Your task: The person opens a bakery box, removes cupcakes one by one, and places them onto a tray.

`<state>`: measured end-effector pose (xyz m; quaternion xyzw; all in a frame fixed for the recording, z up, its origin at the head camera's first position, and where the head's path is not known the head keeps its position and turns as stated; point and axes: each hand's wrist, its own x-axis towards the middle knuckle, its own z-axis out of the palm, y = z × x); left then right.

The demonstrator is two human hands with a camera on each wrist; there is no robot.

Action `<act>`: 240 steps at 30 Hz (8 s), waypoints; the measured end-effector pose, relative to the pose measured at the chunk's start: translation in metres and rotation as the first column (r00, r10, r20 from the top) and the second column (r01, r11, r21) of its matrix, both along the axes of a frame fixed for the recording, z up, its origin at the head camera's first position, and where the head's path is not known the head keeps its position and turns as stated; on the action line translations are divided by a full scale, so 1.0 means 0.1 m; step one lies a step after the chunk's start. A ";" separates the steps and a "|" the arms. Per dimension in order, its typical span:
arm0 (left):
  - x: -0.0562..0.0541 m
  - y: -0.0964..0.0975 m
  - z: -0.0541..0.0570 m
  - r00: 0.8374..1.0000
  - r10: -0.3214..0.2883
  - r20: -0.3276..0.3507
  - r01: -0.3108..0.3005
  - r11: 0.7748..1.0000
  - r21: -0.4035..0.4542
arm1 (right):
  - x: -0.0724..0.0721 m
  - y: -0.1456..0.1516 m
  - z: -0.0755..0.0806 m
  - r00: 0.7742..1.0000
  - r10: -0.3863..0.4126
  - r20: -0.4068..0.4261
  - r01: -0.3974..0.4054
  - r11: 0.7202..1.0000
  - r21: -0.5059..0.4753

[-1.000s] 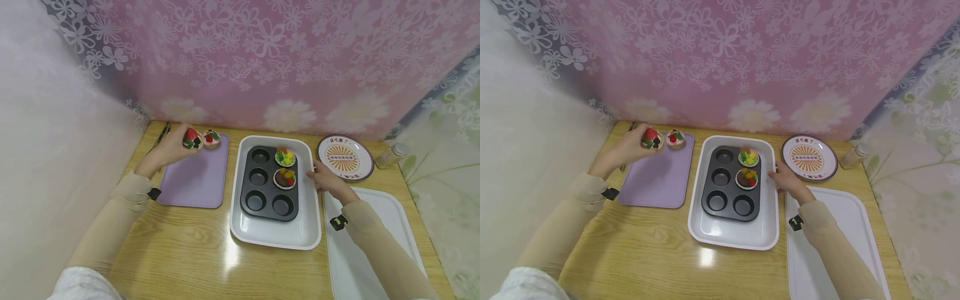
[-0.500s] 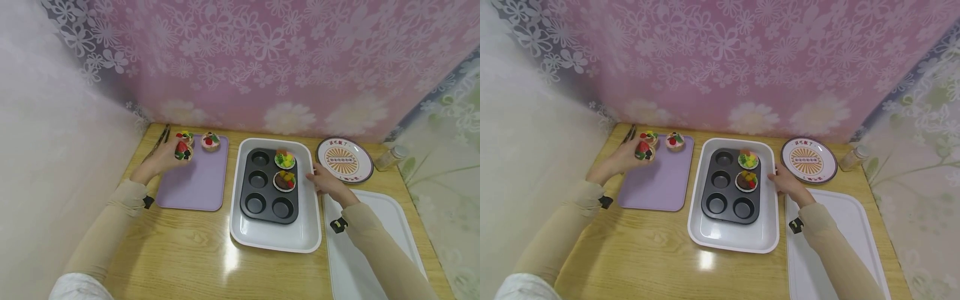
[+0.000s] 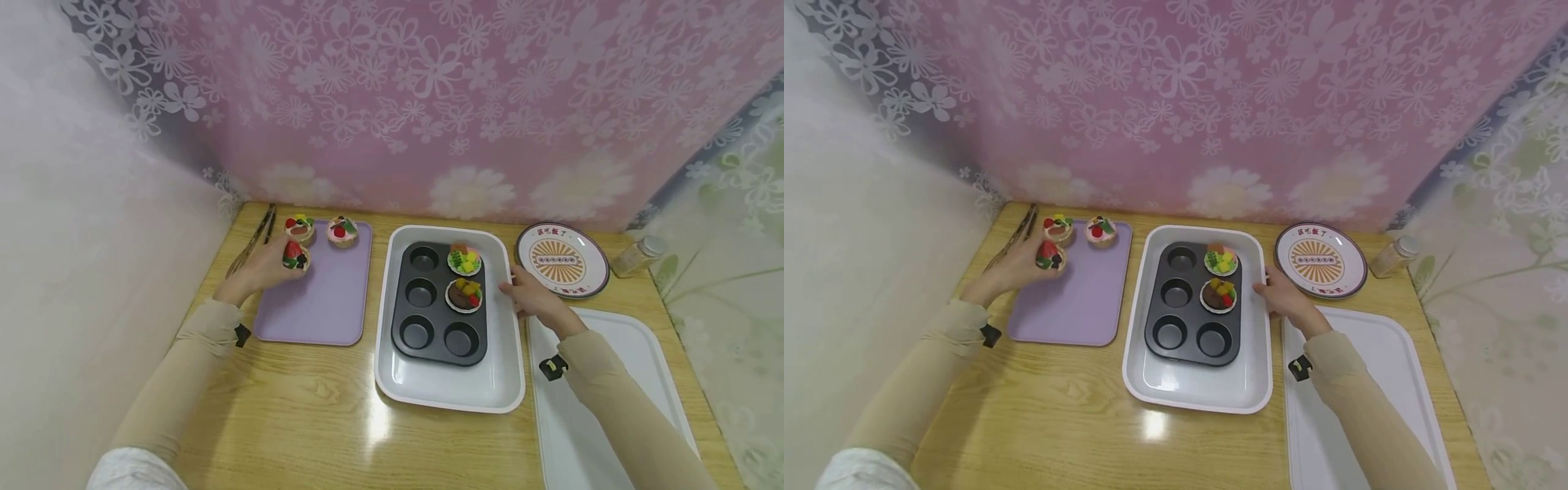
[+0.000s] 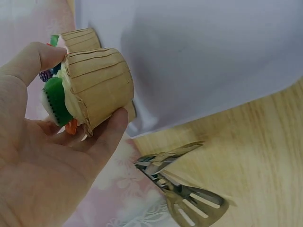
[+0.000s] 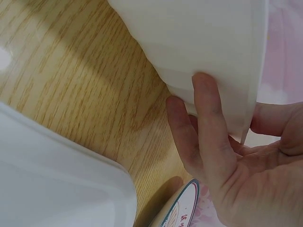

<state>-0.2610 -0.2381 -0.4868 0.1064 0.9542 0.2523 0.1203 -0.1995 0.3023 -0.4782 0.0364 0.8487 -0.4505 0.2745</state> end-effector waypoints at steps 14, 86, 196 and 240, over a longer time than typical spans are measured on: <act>-0.04 -0.08 -0.17 0.997 -0.010 0.070 0.006 0.999 0.053 | -0.01 0.01 -0.03 1.000 -0.003 -0.007 0.003 1.000 -0.005; 0.45 3.34 0.33 0.891 -0.423 0.163 0.443 0.889 -0.119 | 0.03 0.03 -0.06 0.999 -0.030 -0.043 0.031 0.999 0.022; 0.17 0.93 -0.01 0.998 0.032 -0.045 -0.027 0.993 0.118 | 0.05 0.01 -0.08 0.999 -0.042 -0.035 0.041 0.999 -0.022; -0.25 1.80 1.36 0.973 -0.060 -0.224 0.169 0.843 0.511 | 0.08 0.00 -0.06 0.997 -0.058 -0.042 0.057 0.998 -0.030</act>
